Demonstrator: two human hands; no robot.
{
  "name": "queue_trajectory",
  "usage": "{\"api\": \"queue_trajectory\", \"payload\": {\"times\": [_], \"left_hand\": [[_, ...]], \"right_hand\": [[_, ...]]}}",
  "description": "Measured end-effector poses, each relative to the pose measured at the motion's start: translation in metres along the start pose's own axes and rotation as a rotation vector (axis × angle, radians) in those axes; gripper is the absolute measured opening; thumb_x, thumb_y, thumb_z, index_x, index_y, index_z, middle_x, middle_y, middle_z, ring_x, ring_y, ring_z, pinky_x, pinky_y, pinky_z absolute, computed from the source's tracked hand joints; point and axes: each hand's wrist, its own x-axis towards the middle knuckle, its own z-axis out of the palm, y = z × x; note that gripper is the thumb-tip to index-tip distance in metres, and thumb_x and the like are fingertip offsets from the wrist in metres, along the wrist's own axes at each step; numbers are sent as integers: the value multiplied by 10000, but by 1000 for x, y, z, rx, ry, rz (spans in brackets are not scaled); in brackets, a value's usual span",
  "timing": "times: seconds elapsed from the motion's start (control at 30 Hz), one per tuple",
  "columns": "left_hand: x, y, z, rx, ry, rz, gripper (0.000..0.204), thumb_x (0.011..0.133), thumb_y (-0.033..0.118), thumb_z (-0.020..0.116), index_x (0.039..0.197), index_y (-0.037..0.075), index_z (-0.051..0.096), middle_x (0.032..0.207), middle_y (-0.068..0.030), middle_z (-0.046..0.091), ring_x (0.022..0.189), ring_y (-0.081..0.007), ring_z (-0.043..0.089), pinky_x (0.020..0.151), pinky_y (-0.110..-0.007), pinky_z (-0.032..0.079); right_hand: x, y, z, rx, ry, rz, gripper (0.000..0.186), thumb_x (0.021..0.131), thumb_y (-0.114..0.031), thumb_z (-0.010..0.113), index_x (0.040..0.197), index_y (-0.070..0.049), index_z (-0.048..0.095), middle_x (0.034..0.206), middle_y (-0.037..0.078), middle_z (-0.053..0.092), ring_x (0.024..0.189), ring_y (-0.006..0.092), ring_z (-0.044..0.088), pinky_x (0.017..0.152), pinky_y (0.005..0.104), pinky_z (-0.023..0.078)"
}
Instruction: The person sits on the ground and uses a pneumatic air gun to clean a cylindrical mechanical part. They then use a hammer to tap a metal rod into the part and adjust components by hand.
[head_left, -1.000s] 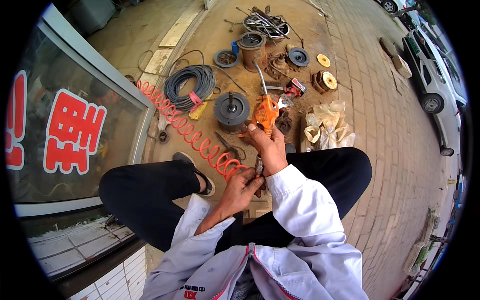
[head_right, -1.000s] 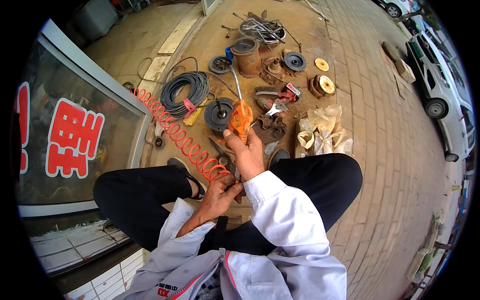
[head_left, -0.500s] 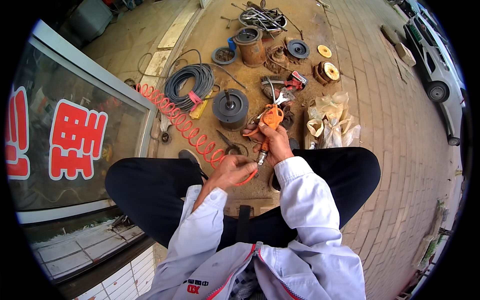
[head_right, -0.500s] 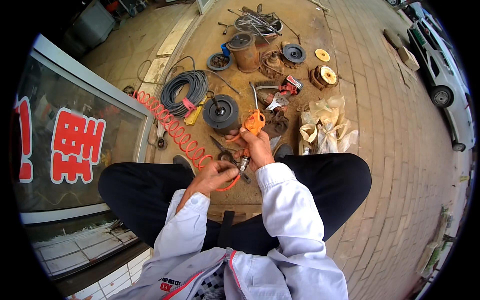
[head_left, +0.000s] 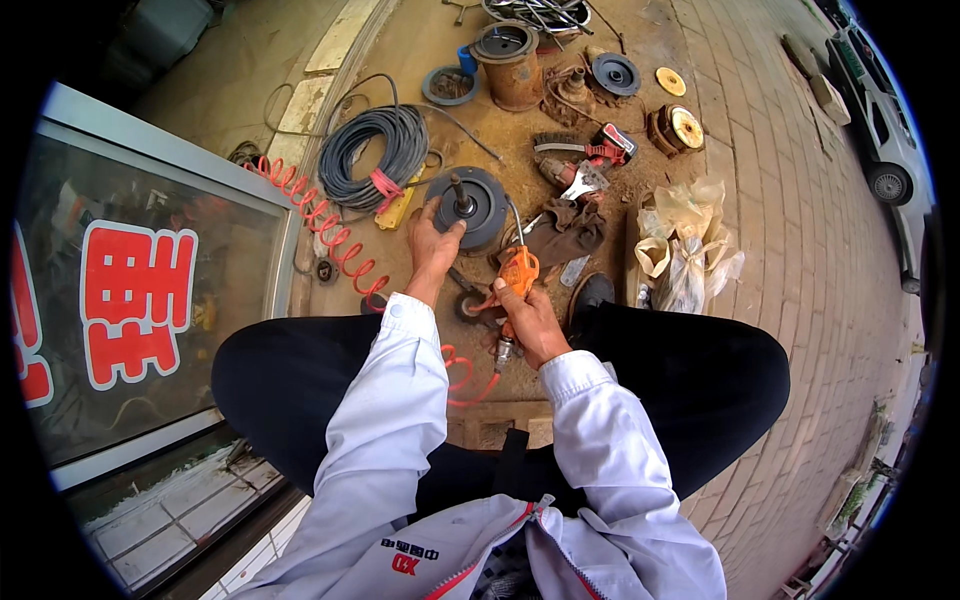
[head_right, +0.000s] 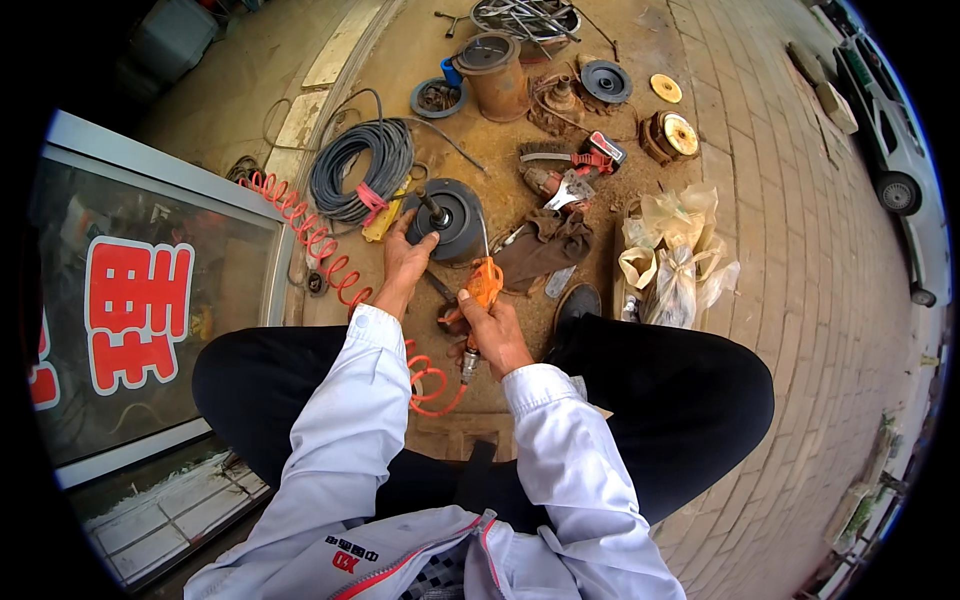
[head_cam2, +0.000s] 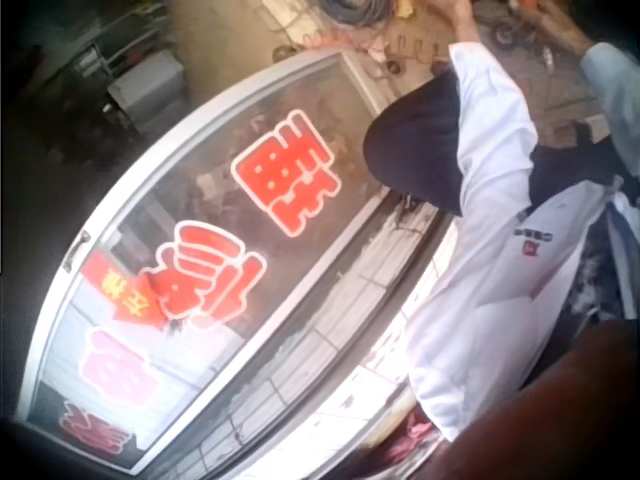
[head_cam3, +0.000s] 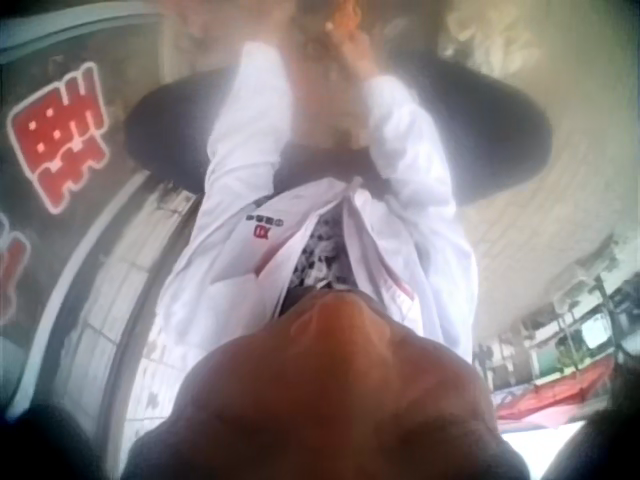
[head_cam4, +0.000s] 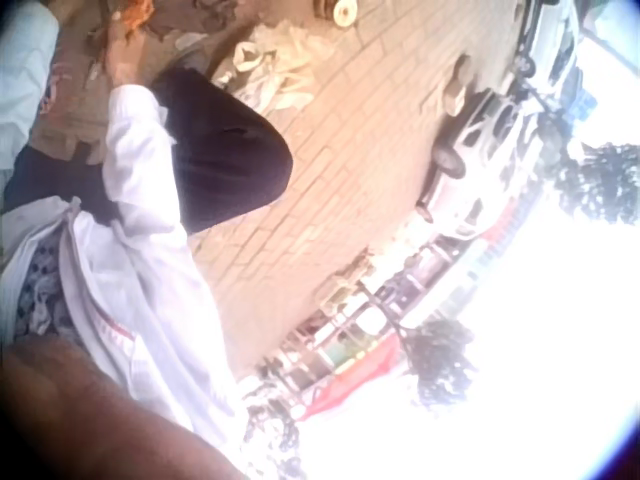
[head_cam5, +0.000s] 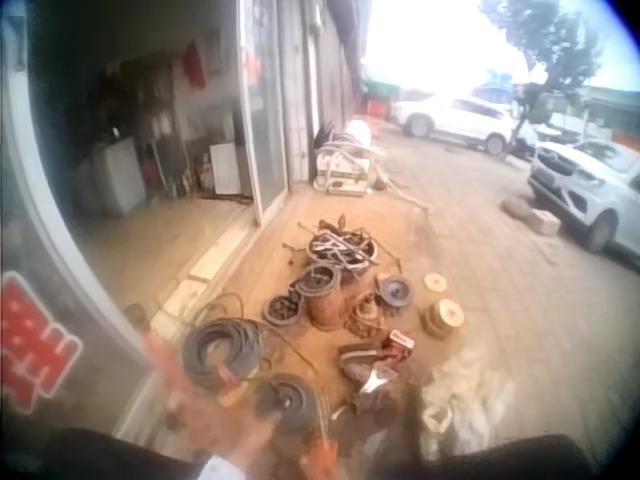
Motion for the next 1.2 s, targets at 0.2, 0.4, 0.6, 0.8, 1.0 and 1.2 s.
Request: {"api": "queue_trajectory", "payload": {"times": [0.2,0.4,0.6,0.8,1.0,1.2], "left_hand": [[4,-3,20,-101,16,58,568,801,173,829,1340,80,674,1601,-279,257,1484,-414,336,1202,-409,332],[-2,6,31,-154,100,49,417,861,159,806,1255,50,729,1599,-253,253,1491,-385,329,1208,-393,321],[-4,17,28,-162,96,48,360,861,95,821,1205,22,745,1562,-230,303,1457,-372,358,1179,-375,351],[0,7,27,-65,86,77,366,850,79,826,1204,32,746,1547,-220,329,1448,-382,364,1166,-378,359],[-1,5,27,-68,98,130,368,848,70,824,1208,47,747,1553,-227,333,1445,-389,375,1167,-377,352],[-3,5,27,-81,100,137,378,841,34,812,1212,48,744,1562,-228,326,1446,-393,381,1166,-369,353]], "right_hand": [[-11,-27,2,-52,109,127,311,1032,-325,622,969,-20,621,579,80,568,368,173,493,326,333,371],[-6,-27,2,-343,151,124,330,1025,-298,623,964,26,638,639,99,628,377,178,519,333,330,396],[-7,-38,9,-424,183,135,339,1022,-271,621,953,60,628,736,116,675,436,200,616,338,326,415],[-1,-45,16,-398,111,69,390,1007,-253,629,790,71,612,712,133,665,482,246,680,381,344,476],[3,-41,19,-345,82,84,335,1009,-222,623,849,71,601,710,134,640,460,257,671,342,349,440],[5,-39,22,-336,70,103,321,1012,-206,614,847,68,596,697,121,627,459,251,673,322,339,412]]}}
